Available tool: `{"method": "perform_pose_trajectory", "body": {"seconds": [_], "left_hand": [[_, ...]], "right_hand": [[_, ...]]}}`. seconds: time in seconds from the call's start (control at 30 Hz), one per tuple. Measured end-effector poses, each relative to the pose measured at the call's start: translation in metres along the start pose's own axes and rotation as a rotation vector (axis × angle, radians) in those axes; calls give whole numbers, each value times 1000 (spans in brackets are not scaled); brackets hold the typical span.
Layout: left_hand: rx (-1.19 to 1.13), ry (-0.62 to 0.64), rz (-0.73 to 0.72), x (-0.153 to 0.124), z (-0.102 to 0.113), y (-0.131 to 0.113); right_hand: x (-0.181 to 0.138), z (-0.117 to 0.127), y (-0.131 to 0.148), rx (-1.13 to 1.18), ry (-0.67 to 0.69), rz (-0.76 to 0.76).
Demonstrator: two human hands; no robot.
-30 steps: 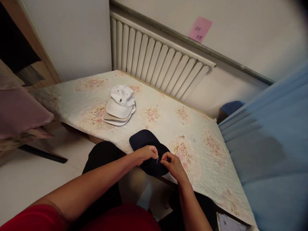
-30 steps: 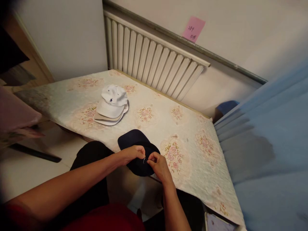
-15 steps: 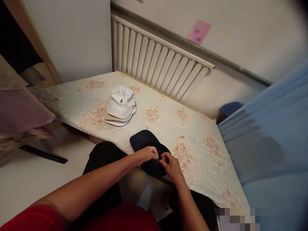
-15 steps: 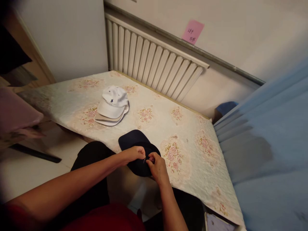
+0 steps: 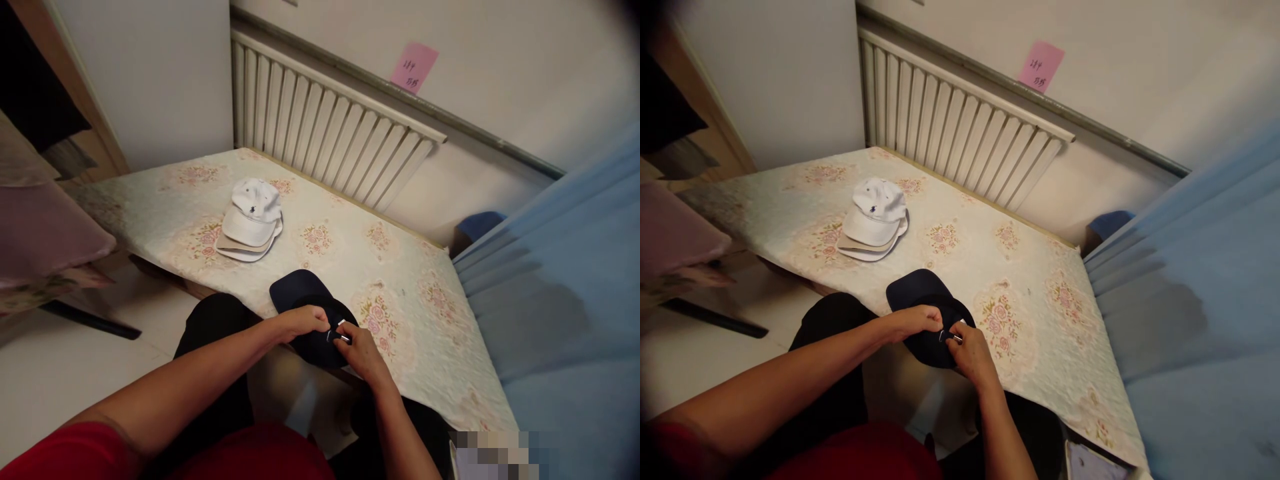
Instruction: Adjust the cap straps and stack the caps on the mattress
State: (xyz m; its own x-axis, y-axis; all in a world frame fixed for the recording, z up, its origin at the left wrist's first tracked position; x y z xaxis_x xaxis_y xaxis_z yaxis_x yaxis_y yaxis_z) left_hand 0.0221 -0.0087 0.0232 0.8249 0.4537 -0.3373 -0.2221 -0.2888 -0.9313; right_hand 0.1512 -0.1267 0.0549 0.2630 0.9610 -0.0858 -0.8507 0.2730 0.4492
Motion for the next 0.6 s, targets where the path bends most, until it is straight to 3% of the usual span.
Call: {"method": "perform_pose_trajectory", "body": {"seconds": [0.2, 0.37, 0.6], "left_hand": [[94, 66, -33, 1, 1, 1], [414, 5, -192, 5, -2, 4], [677, -148, -376, -5, -11, 0]], "right_hand": [[1, 7, -2, -19, 24, 45], [1, 7, 0, -78, -6, 45], [1, 4, 5, -139, -46, 10]]}}
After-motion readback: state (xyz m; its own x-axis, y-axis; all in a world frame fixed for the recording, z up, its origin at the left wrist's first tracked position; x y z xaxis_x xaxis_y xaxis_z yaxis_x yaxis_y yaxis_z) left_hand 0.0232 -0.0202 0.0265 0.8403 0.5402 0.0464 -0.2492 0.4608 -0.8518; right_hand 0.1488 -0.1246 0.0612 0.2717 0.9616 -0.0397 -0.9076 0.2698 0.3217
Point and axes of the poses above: each hand's wrist, its own x-axis towards the middle knuckle, its own z-axis out of the back of the hand, y = z × x, the point moved 2 cm from there along x, towards the middle knuckle, and after that the axes turned 14 degrees about -x, right-handed, at the moved point
